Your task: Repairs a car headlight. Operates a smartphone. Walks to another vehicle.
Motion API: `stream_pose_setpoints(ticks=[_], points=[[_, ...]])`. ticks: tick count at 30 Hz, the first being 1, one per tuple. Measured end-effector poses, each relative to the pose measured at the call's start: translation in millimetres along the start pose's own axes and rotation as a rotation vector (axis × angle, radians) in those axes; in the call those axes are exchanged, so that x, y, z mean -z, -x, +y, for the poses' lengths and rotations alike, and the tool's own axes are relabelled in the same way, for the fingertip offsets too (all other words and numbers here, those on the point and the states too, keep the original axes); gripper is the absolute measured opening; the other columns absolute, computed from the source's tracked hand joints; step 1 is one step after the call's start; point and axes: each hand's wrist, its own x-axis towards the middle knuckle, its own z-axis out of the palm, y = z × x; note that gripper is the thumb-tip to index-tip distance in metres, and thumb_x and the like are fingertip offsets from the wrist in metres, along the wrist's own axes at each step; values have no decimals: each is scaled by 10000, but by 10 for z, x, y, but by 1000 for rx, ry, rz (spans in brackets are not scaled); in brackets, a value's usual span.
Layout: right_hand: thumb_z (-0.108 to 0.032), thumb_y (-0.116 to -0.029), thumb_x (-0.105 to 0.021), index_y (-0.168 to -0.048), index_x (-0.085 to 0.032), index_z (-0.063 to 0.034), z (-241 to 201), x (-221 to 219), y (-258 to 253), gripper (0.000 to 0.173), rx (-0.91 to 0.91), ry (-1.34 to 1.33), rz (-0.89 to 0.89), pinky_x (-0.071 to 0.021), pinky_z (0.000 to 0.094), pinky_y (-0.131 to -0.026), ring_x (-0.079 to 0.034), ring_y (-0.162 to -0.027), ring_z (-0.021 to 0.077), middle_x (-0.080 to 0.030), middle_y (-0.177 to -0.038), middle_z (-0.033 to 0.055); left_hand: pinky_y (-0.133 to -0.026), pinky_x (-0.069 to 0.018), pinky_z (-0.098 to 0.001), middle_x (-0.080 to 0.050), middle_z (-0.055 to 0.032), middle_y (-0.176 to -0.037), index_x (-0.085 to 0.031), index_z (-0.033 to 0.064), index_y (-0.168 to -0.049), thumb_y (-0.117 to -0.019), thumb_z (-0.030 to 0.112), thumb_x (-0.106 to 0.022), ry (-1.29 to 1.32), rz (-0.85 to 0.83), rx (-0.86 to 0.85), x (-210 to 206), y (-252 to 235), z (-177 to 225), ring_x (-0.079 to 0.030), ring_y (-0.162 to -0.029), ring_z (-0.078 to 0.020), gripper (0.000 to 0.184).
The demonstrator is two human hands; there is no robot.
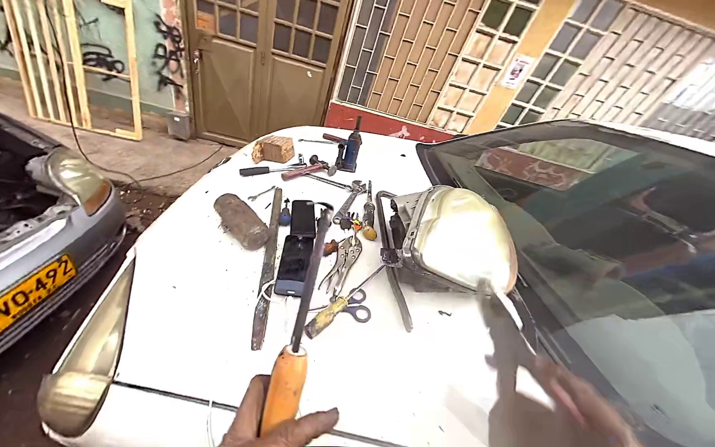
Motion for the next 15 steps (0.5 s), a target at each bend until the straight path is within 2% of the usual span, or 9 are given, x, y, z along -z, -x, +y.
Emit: stream_pose_setpoints(ticks=[2,3,4,5,6,8,11,15], points=[[-438,-1128,-289,-1503,-435,-31,-240,376,-375,572,127,446,-77,-591,373,-652,-684,-810,177,-693,-1194,117,-898,-544,-393,-574,-225,-1222,-766,108,-1211,-853,500,-799,-9,30,-14,89,60,-38,-585,-1081,-247,532],[-424,-1124,-324,-1517,-469,-54,-363,515,-602,559,178,665,-147,-598,389,-741,-687,-903,174,-683,-1247,117,-897,-544,-389,-571,-226,-1227,-764,112,-1217,-862,493,-792,-4,38,-13,124,90,-49,-584,-1085,-244,521],[-488,-1102,-358,-1521,-512,-153,-461,620,-847,559,227,869,-218,-600,404,-817,-688,-989,160,-683,-1283,77,-895,-543,-383,-565,-228,-1232,-764,116,-1220,-871,482,-787,6,46,-13,143,122,-59,-582,-1088,-240,507],[-554,-1070,-395,-1501,-549,-255,-542,665,-1094,547,298,1047,-279,-591,415,-835,-673,-1023,148,-686,-1258,22,-893,-541,-374,-562,-228,-1234,-766,118,-1218,-880,477,-780,18,58,-13,144,154,-70,-580,-1089,-232,493],[-585,-1039,-440,-1468,-582,-309,-615,651,-1336,529,397,1188,-340,-568,418,-786,-642,-980,155,-677,-1163,-6,-892,-539,-364,-560,-226,-1233,-768,119,-1215,-885,469,-778,31,75,-15,133,181,-84,-577,-1088,-223,481],[-583,-982,-535,-1413,-633,-335,-746,483,-1763,506,580,1401,-487,-533,424,-711,-597,-915,196,-622,-1026,-18,-874,-536,-346,-562,-223,-1215,-773,121,-1203,-887,459,-776,54,108,-25,90,220,-117,-578,-1070,-212,462],[-494,-935,-654,-1314,-693,-321,-836,38,-2188,419,733,1581,-740,-502,460,-727,-584,-924,262,-611,-1001,17,-883,-539,-342,-563,-221,-1215,-774,118,-1199,-889,453,-780,80,120,-24,50,259,-157,-582,-1081,-211,456],[-456,-948,-669,-1279,-712,-344,-842,-500,-2453,352,792,1694,-1015,-473,435,-751,-576,-930,244,-612,-992,10,-877,-542,-344,-568,-224,-1204,-779,118,-1188,-881,458,-786,92,144,-6,17,324,-237,-585,-1077,-221,458]])
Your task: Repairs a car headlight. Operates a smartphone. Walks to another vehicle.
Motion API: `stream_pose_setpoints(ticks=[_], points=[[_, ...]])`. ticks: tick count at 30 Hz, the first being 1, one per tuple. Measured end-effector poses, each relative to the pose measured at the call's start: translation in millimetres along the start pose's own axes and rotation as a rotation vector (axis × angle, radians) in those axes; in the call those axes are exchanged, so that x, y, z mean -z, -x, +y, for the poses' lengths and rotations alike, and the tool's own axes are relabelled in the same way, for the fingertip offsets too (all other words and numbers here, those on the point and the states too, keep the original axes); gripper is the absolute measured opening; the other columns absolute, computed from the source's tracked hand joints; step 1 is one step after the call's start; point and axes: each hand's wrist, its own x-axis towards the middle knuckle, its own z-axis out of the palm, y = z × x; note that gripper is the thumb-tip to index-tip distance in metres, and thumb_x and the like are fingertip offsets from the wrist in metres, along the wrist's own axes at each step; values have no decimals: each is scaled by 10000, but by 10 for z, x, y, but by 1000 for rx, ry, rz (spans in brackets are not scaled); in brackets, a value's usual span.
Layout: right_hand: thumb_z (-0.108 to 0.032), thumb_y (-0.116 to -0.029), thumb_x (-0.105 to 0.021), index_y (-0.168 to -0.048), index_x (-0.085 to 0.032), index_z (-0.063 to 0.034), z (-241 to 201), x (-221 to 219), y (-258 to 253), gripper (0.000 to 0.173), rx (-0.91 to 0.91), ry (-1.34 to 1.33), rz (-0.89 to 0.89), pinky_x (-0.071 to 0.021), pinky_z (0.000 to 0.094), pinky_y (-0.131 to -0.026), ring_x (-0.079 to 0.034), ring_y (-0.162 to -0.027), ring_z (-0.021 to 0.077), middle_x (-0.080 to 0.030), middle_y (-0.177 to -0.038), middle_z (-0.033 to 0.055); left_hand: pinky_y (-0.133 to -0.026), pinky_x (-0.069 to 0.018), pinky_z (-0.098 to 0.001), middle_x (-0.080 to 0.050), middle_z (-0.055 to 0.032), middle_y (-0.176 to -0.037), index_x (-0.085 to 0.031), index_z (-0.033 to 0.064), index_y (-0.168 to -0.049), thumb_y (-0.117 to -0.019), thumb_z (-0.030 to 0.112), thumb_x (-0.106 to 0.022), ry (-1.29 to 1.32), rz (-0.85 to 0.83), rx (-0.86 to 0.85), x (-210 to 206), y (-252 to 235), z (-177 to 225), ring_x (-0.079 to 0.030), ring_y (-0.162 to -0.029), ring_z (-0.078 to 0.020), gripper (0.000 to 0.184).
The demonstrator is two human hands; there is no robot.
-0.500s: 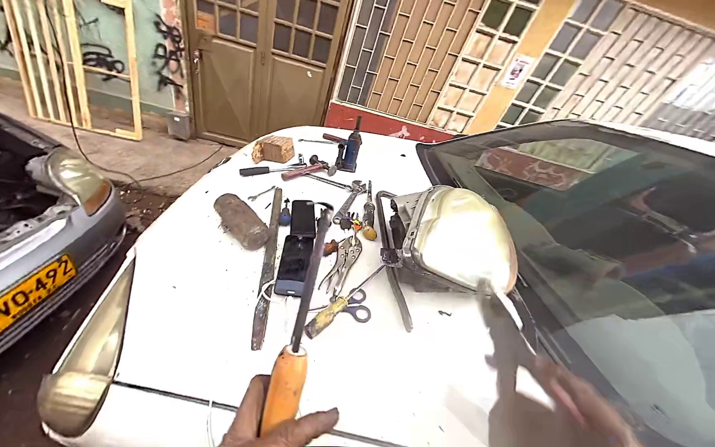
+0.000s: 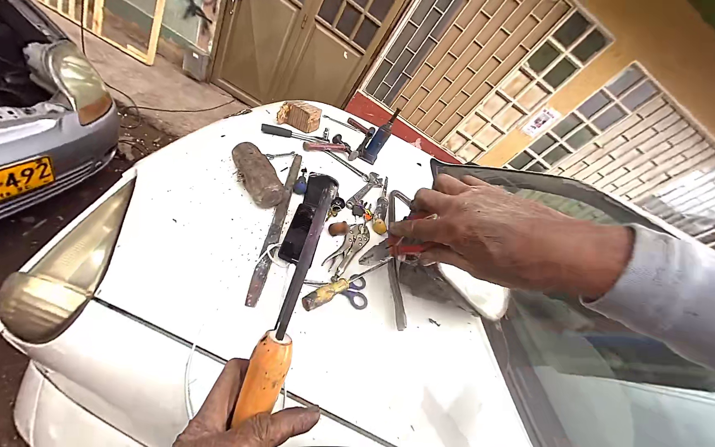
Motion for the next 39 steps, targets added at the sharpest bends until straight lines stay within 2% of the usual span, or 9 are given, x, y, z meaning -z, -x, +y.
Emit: stream_pose_setpoints(ticks=[5,10,14,17,21,26,32,35,39], points=[[-411,-941,-664,-1106,-768,-304,121,42,-223,223,122,146,-213,-471,458,-799,-591,-999,272,-651,-1027,32,-883,-540,-354,-556,-243,-1217,-773,111,-1197,-884,461,-782,15,29,7,-8,57,-55,-581,-1084,-237,470],[-449,-987,-585,-1215,-733,-322,109,68,-320,299,150,134,-135,-474,440,-770,-592,-951,260,-619,-982,36,-866,-539,-343,-561,-230,-1202,-773,105,-1190,-890,418,-786,25,40,-5,-26,43,-60,-585,-1063,-225,434],[-405,-942,-661,-1056,-763,-232,87,29,-294,230,93,227,-230,-481,477,-822,-609,-987,305,-647,-952,67,-870,-545,-339,-571,-218,-1201,-771,96,-1189,-882,416,-795,19,22,4,-50,21,-27,-591,-1072,-221,444],[-468,-995,-564,-1160,-748,-305,114,31,-283,295,77,180,-155,-455,433,-766,-589,-925,257,-609,-928,39,-874,-542,-344,-571,-220,-1191,-773,87,-1179,-878,406,-800,21,15,7,-77,9,-24,-589,-1072,-226,440],[-496,-963,-617,-1119,-771,-287,176,-36,-218,303,10,202,-272,-480,455,-802,-616,-956,264,-655,-948,43,-880,-545,-346,-570,-218,-1207,-770,91,-1190,-885,407,-792,14,8,6,-89,-4,-12,-592,-1077,-225,439],[-525,-1002,-534,-1169,-740,-305,162,-17,-187,345,28,177,-132,-466,443,-775,-590,-904,255,-598,-903,30,-873,-544,-349,-574,-211,-1195,-771,98,-1187,-885,417,-785,-5,12,-3,-80,-9,-18,-591,-1070,-223,439],[-492,-981,-582,-1079,-760,-289,173,-68,-144,287,30,184,-140,-466,464,-784,-598,-911,270,-615,-887,40,-871,-546,-350,-572,-216,-1208,-773,121,-1199,-908,414,-769,0,12,-20,-87,6,22,-593,-1072,-234,413],[-537,-989,-546,-1146,-751,-351,169,-40,-115,318,23,127,-97,-464,426,-751,-588,-880,225,-592,-878,-3,-870,-542,-352,-593,-237,-1178,-772,82,-1180,-908,401,-770,34,53,-11,-123,-7,74,-610,-1052,-239,419],[-524,-970,-587,-1041,-772,-339,179,-95,-88,270,2,157,-184,-466,422,-754,-604,-894,223,-617,-870,-4,-876,-547,-346,-573,-211,-1198,-774,91,-1179,-891,416,-782,11,-3,4,-77,16,27,-593,-1070,-220,435]])
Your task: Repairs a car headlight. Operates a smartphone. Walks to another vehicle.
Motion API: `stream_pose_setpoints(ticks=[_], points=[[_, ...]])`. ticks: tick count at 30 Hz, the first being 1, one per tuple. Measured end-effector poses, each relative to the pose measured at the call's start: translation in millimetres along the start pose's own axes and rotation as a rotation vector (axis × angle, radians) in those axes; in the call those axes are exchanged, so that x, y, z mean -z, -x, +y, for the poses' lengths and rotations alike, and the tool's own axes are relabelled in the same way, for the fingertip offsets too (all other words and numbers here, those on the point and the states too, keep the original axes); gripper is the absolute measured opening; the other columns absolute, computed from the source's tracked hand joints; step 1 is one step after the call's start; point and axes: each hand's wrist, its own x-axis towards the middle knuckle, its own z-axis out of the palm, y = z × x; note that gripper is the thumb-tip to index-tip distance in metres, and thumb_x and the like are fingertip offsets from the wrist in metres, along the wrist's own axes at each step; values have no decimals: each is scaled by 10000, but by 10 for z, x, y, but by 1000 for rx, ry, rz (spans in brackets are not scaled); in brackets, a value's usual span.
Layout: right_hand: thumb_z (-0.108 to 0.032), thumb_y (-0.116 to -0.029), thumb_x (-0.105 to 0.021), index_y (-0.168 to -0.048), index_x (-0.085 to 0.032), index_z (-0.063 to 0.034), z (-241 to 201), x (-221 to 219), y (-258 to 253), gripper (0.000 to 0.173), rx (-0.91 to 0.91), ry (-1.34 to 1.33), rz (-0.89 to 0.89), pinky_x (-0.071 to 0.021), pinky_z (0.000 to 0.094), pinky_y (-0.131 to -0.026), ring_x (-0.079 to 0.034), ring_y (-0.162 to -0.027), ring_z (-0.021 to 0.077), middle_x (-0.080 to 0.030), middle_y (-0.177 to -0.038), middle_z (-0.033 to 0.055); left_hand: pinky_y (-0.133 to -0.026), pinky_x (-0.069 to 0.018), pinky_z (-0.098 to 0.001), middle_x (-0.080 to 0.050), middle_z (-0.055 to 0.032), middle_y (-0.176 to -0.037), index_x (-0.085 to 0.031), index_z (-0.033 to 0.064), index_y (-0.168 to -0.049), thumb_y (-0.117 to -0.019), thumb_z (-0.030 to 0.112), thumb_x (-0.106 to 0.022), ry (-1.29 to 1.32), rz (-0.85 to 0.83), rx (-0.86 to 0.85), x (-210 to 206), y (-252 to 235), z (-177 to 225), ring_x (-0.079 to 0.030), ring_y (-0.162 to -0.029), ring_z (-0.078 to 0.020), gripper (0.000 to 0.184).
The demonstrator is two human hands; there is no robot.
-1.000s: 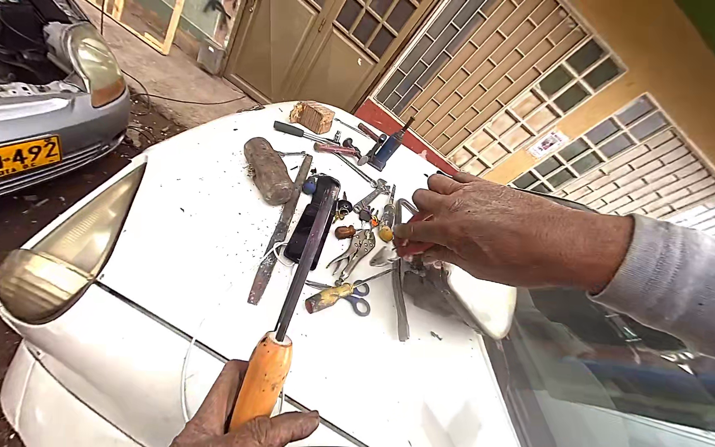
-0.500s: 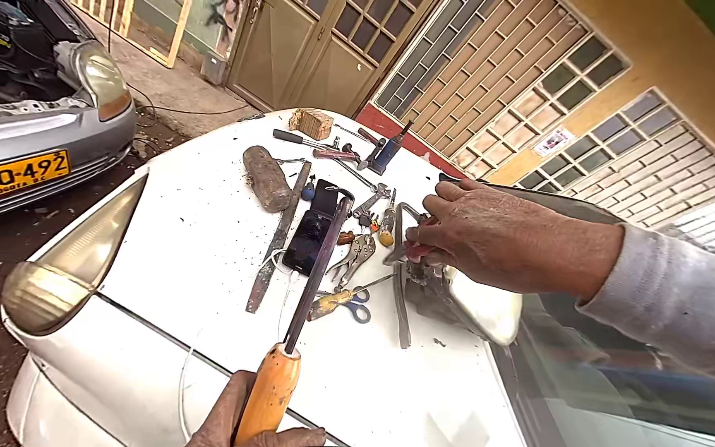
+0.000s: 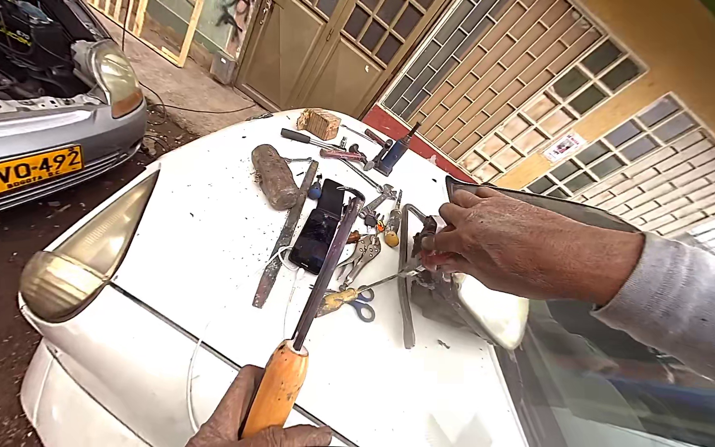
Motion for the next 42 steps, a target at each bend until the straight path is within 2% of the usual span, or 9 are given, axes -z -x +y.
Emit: stream_pose_setpoints(ticks=[5,10,14,18,24,29,33,38,42], points=[[-580,-1009,-447,-1218,-739,-354,-50,3,42,424,32,-54,159,-482,413,-725,-591,-850,205,-595,-869,-20,-849,-549,-331,-570,-208,-1194,-778,110,-1185,-889,425,-787,-3,6,12,15,19,-10,-596,-1056,-214,432],[-493,-969,-583,-1045,-780,-283,-136,-31,88,298,-12,7,76,-479,455,-727,-612,-843,266,-625,-850,37,-875,-549,-343,-569,-216,-1212,-779,113,-1183,-892,410,-786,-2,0,13,18,5,-1,-596,-1081,-224,415],[-527,-1010,-469,-1244,-739,-322,-160,1,139,412,2,0,187,-474,458,-730,-595,-837,268,-611,-882,41,-867,-541,-337,-575,-200,-1190,-782,115,-1179,-890,416,-785,-2,-5,19,9,-5,-13,-589,-1064,-213,417],[-503,-988,-543,-1097,-770,-282,-169,-110,213,336,-36,56,143,-481,462,-715,-614,-842,290,-621,-871,56,-864,-545,-335,-575,-206,-1194,-778,105,-1182,-893,415,-783,4,-11,9,-8,-23,-16,-593,-1062,-212,423],[-515,-1035,-426,-1211,-748,-302,-275,-99,299,424,-33,8,270,-463,456,-719,-594,-856,286,-612,-903,51,-869,-546,-340,-575,-207,-1186,-778,85,-1164,-894,424,-778,0,-7,18,-27,-35,-26,-595,-1063,-214,434],[-371,-991,-548,-1122,-743,-217,-281,-185,355,281,-61,83,264,-466,508,-727,-606,-882,348,-624,-935,114,-862,-546,-344,-571,-211,-1195,-778,111,-1182,-897,412,-780,-17,-25,12,-41,-30,-28,-594,-1061,-220,415],[-387,-1026,-497,-1238,-720,-279,-319,-141,408,326,-39,41,341,-441,494,-743,-577,-877,329,-617,-959,98,-862,-551,-340,-572,-210,-1192,-780,110,-1179,-900,403,-780,-19,-30,16,-47,-27,-33,-598,-1053,-219,404],[-325,-1008,-516,-1187,-724,-254,-316,-232,419,283,-34,54,308,-447,507,-760,-584,-907,336,-612,-963,95,-846,-548,-337,-578,-216,-1187,-776,91,-1175,-896,427,-780,-28,-35,9,-55,-30,-24,-600,-1040,-212,437],[-350,-1030,-498,-1295,-693,-291,-361,-147,410,334,-14,42,354,-434,498,-766,-571,-922,331,-614,-1010,98,-857,-553,-344,-582,-211,-1173,-773,75,-1168,-885,429,-789,-4,-25,10,-61,-21,-37,-605,-1040,-213,454]])
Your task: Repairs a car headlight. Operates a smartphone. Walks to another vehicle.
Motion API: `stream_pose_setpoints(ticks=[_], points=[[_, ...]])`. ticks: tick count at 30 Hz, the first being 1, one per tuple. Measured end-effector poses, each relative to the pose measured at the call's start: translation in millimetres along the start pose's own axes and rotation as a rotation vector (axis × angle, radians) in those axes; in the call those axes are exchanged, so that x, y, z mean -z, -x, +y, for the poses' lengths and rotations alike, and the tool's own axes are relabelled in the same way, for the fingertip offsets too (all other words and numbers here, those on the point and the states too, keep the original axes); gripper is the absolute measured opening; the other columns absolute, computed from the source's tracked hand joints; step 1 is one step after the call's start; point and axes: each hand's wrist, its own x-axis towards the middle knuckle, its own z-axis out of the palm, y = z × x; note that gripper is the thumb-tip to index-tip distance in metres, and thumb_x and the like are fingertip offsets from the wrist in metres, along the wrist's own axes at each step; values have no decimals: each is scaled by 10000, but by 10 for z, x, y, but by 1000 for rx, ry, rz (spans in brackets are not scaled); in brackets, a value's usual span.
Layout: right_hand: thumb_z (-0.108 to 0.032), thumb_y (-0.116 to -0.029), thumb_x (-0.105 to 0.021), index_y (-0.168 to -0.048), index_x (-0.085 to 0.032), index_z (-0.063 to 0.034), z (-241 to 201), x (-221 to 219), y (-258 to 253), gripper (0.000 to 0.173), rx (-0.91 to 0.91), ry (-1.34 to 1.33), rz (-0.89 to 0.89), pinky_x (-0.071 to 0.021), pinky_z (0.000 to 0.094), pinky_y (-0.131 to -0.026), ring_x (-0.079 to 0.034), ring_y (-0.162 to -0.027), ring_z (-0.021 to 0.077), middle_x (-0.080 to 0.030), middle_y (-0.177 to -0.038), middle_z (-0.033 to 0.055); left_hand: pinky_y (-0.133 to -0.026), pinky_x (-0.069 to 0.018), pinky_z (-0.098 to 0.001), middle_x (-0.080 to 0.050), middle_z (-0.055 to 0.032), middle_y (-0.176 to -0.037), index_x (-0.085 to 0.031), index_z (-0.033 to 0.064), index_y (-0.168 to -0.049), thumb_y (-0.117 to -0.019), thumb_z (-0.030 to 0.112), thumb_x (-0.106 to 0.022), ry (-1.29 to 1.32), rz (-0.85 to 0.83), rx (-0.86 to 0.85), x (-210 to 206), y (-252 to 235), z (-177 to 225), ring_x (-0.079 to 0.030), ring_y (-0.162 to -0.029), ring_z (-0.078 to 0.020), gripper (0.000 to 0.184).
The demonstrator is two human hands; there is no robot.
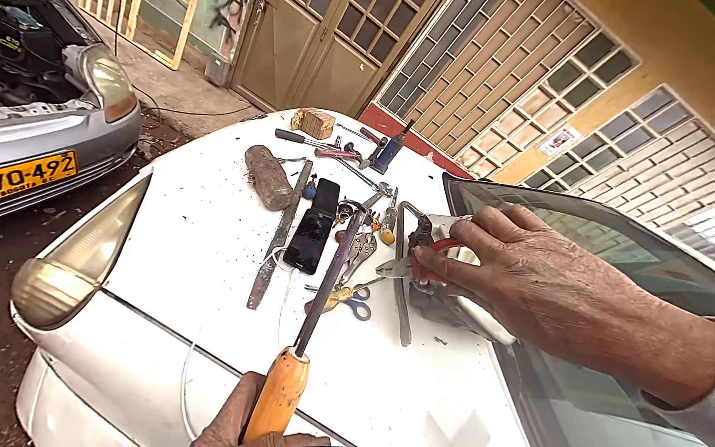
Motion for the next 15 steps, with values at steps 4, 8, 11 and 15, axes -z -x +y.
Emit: stream_pose_setpoints(ticks=[4,8,11,15], points=[[-326,-1003,-530,-1204,-725,-264,60,-81,40,287,-8,29,-69,-443,496,-757,-583,-915,327,-619,-984,86,-848,-549,-338,-584,-215,-1170,-771,70,-1173,-889,424,-788,9,1,-6,4,14,-4,-605,-1036,-208,454],[-345,-1005,-533,-1252,-719,-279,13,3,-30,316,-8,10,-19,-432,491,-747,-570,-901,323,-610,-981,85,-842,-545,-327,-580,-202,-1157,-776,77,-1166,-890,417,-787,5,5,-7,1,39,-2,-597,-1029,-202,438],[-332,-988,-565,-1179,-734,-298,50,8,-44,257,23,18,-77,-441,487,-765,-587,-914,308,-620,-970,68,-855,-548,-341,-582,-204,-1173,-780,101,-1171,-898,412,-778,-12,-8,-2,-2,52,-3,-599,-1044,-214,414],[-255,-942,-628,-1122,-734,-228,1,127,-209,211,76,62,-96,-430,485,-755,-590,-914,321,-635,-979,90,-844,-546,-328,-584,-201,-1174,-778,101,-1173,-901,394,-776,18,7,-2,-39,56,2,-600,-1037,-208,400]])
